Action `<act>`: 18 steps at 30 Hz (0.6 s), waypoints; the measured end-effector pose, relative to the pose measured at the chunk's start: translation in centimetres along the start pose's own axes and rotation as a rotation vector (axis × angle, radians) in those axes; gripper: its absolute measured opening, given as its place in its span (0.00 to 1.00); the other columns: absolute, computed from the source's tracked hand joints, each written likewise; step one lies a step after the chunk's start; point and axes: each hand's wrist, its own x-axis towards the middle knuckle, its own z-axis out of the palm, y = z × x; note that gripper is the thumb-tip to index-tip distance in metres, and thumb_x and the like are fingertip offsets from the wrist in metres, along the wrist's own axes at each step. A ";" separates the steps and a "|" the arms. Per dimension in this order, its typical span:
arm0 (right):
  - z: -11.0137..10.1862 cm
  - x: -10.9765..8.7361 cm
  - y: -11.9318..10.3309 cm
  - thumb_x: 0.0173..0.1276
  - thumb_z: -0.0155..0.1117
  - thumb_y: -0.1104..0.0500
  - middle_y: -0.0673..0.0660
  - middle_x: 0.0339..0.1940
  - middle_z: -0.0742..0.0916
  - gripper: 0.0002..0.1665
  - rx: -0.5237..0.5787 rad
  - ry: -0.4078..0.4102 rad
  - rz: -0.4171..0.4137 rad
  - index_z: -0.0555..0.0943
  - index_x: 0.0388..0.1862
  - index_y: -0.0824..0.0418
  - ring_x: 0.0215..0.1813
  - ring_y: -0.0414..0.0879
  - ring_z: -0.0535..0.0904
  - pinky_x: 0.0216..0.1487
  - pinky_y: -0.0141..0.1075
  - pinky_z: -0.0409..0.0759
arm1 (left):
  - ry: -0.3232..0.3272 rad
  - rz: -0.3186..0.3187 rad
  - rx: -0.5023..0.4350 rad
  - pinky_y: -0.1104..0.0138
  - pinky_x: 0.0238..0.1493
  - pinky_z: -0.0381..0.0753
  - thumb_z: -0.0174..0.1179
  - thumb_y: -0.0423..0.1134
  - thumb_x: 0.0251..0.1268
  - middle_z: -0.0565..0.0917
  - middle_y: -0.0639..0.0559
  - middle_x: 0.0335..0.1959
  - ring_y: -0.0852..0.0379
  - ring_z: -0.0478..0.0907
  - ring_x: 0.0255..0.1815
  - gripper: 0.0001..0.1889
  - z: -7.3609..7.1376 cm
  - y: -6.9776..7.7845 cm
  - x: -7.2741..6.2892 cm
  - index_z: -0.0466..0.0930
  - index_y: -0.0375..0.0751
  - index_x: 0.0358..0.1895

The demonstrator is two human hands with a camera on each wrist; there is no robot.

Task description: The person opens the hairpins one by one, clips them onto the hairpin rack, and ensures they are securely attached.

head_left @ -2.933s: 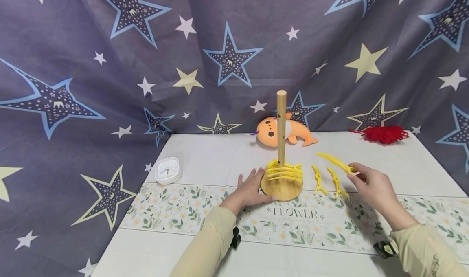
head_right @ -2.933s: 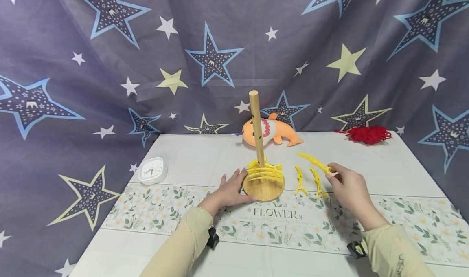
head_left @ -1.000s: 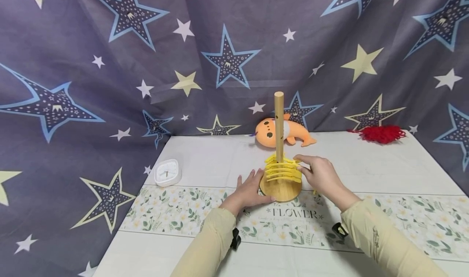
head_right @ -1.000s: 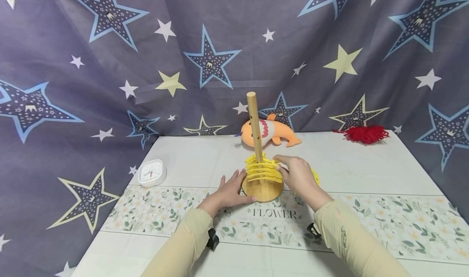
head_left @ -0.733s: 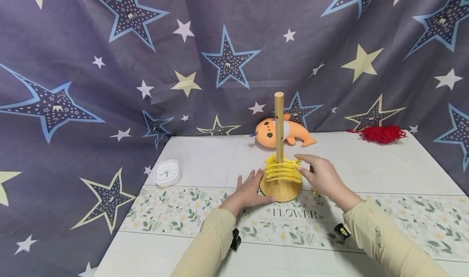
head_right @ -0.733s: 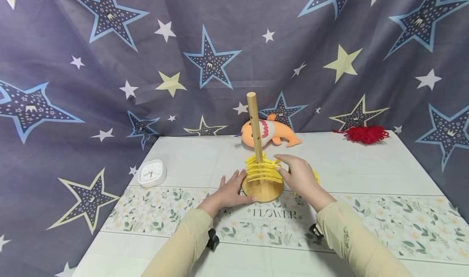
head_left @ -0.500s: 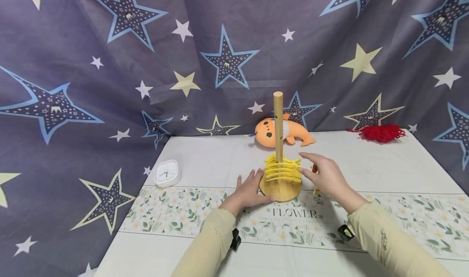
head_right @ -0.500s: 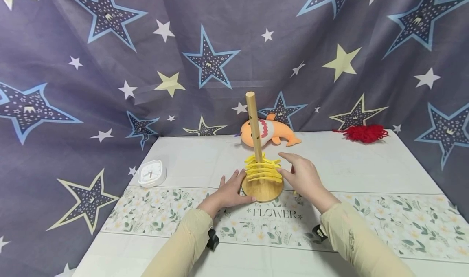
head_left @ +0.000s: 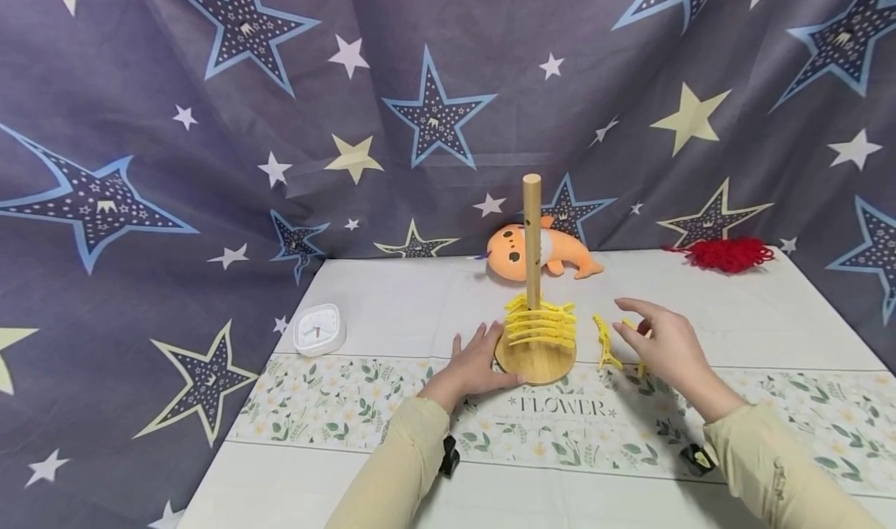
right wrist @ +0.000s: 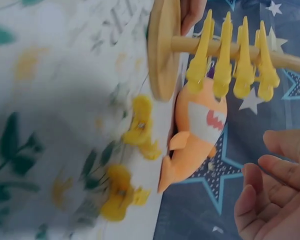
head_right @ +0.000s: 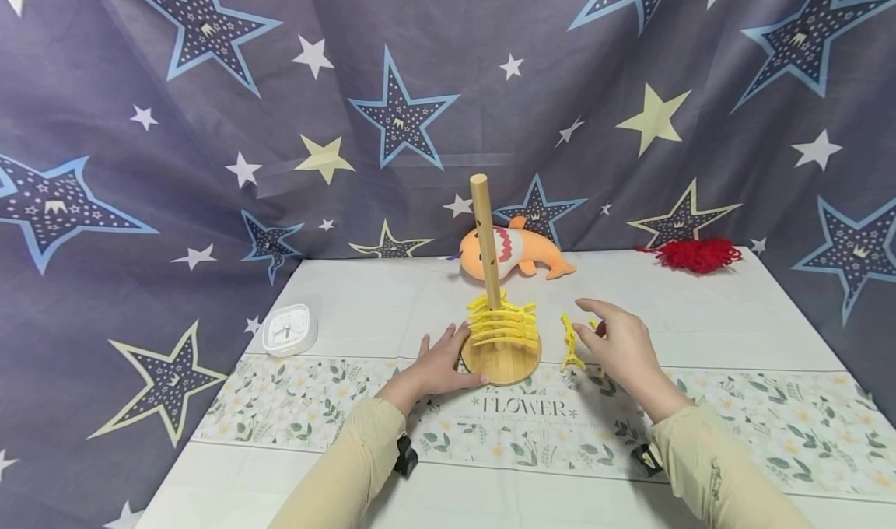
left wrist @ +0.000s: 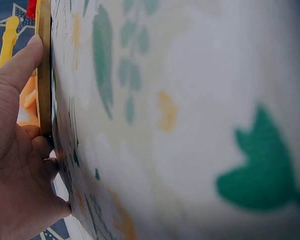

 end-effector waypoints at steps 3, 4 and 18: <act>-0.3 -0.5 1.1 0.70 0.63 0.57 0.65 0.46 0.85 0.24 -0.005 -0.016 0.033 0.77 0.62 0.66 0.24 0.43 0.72 0.19 0.36 0.69 | 0.000 -0.003 0.000 0.43 0.73 0.28 0.63 0.65 0.56 0.51 0.48 0.79 0.49 0.41 0.79 0.53 0.0 0.0 0.0 0.45 0.49 0.79; -0.4 -0.6 1.4 0.70 0.63 0.57 0.66 0.46 0.85 0.25 -0.006 -0.020 0.042 0.77 0.62 0.66 0.25 0.43 0.73 0.19 0.36 0.69 | -0.002 -0.005 0.003 0.43 0.73 0.28 0.63 0.65 0.56 0.51 0.48 0.79 0.49 0.41 0.79 0.53 0.0 0.0 0.0 0.45 0.49 0.79; -0.1 -2.4 4.3 0.67 0.66 0.54 0.66 0.44 0.85 0.30 -0.052 -0.100 0.103 0.74 0.62 0.70 0.24 0.42 0.72 0.20 0.36 0.68 | 0.002 -0.001 0.010 0.43 0.73 0.29 0.63 0.67 0.56 0.51 0.48 0.79 0.49 0.41 0.79 0.53 0.2 -0.2 0.2 0.45 0.50 0.79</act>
